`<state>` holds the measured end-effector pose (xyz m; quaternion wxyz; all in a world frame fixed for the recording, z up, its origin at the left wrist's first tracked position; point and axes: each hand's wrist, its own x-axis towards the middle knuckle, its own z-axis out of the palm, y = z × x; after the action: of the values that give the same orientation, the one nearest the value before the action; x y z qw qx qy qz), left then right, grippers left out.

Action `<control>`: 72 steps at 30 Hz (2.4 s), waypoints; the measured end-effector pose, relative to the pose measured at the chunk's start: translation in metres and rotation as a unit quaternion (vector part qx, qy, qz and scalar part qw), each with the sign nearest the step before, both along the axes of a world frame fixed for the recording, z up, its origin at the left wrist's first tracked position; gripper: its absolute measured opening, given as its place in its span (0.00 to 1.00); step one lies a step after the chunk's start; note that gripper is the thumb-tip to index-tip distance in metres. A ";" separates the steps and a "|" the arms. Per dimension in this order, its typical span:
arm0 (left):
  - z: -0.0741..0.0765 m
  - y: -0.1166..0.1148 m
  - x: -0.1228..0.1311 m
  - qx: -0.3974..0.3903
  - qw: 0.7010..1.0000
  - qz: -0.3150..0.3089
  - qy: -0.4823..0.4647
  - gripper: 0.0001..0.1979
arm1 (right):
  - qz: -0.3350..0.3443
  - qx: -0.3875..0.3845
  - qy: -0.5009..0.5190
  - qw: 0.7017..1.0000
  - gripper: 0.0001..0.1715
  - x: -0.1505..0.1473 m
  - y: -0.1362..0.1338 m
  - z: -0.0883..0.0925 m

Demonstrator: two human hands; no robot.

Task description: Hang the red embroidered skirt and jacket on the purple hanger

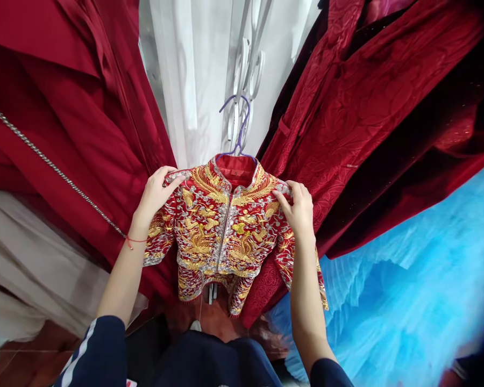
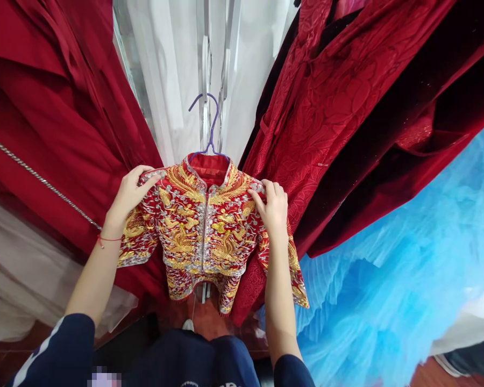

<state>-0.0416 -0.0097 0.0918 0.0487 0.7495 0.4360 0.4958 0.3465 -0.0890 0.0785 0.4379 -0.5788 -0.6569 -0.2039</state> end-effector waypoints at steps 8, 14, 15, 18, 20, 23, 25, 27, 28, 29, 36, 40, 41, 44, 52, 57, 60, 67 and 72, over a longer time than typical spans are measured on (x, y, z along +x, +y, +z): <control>-0.001 0.007 0.011 0.071 0.995 0.040 -0.057 0.13 | 0.059 0.044 0.040 0.996 0.25 0.006 0.016 0.007; -0.003 0.007 0.017 0.172 0.977 0.100 -0.081 0.18 | 0.116 -0.003 0.144 0.983 0.24 0.011 0.023 0.022; -0.002 0.007 0.014 0.162 0.980 0.087 -0.077 0.18 | 0.131 -0.015 0.160 0.978 0.23 0.013 0.024 0.024; -0.002 0.007 -0.002 0.057 0.997 0.010 -0.058 0.16 | 0.183 -0.056 0.206 0.960 0.20 0.023 0.022 0.027; -0.006 0.008 -0.013 -0.035 0.997 -0.041 -0.056 0.19 | 0.205 -0.078 0.227 0.949 0.20 0.032 0.017 0.023; -0.016 0.011 -0.019 -0.110 0.986 -0.075 -0.098 0.23 | 0.210 -0.100 0.228 0.945 0.20 0.043 0.008 0.011; -0.023 0.013 -0.017 -0.120 0.980 -0.074 -0.142 0.24 | 0.196 -0.091 0.226 0.950 0.22 0.045 0.003 0.002; -0.026 0.014 -0.013 -0.113 0.976 -0.063 -0.174 0.24 | 0.168 -0.065 0.230 0.956 0.23 0.042 0.002 -0.005; -0.026 0.014 -0.012 -0.105 0.977 -0.056 -0.179 0.24 | 0.154 -0.053 0.233 0.959 0.22 0.040 0.003 -0.006; -0.026 0.014 -0.011 -0.096 0.978 -0.050 -0.179 0.24 | 0.143 -0.044 0.236 0.960 0.21 0.038 0.004 -0.006; -0.011 0.013 -0.022 -0.120 0.980 -0.073 -0.142 0.26 | 0.171 -0.047 0.262 0.949 0.18 0.040 0.009 0.009; -0.011 0.016 -0.022 -0.150 0.971 -0.112 -0.152 0.27 | 0.221 -0.086 0.292 0.926 0.19 0.044 0.010 0.008; -0.013 0.017 -0.021 -0.143 0.971 -0.105 -0.163 0.26 | 0.219 -0.086 0.298 0.925 0.20 0.044 0.011 0.007; -0.020 0.019 -0.017 -0.121 0.973 -0.070 -0.182 0.26 | 0.193 -0.065 0.318 0.926 0.20 0.040 0.011 0.001; -0.034 0.012 -0.011 -0.087 0.979 -0.012 -0.186 0.22 | 0.187 -0.106 0.320 0.923 0.19 0.042 0.003 -0.018; -0.034 -0.011 -0.001 0.018 0.990 0.100 -0.096 0.28 | 0.072 -0.009 0.244 0.967 0.31 0.026 -0.001 -0.027; -0.041 -0.028 0.029 0.092 0.981 0.172 -0.013 0.43 | -0.056 0.093 0.166 0.980 0.45 -0.014 -0.008 -0.046; -0.117 -0.036 0.129 -0.015 0.981 0.048 0.185 0.41 | 0.007 -0.196 -0.038 0.980 0.36 -0.099 0.005 -0.118; -0.143 -0.022 0.144 -0.041 0.976 0.052 0.205 0.38 | 0.023 -0.232 -0.087 0.969 0.37 -0.096 0.021 -0.128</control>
<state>0.1021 -0.0320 -0.0507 -0.0369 0.8086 0.4955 0.3151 0.2508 -0.0682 -0.0495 0.2380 -0.6291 -0.7351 -0.0855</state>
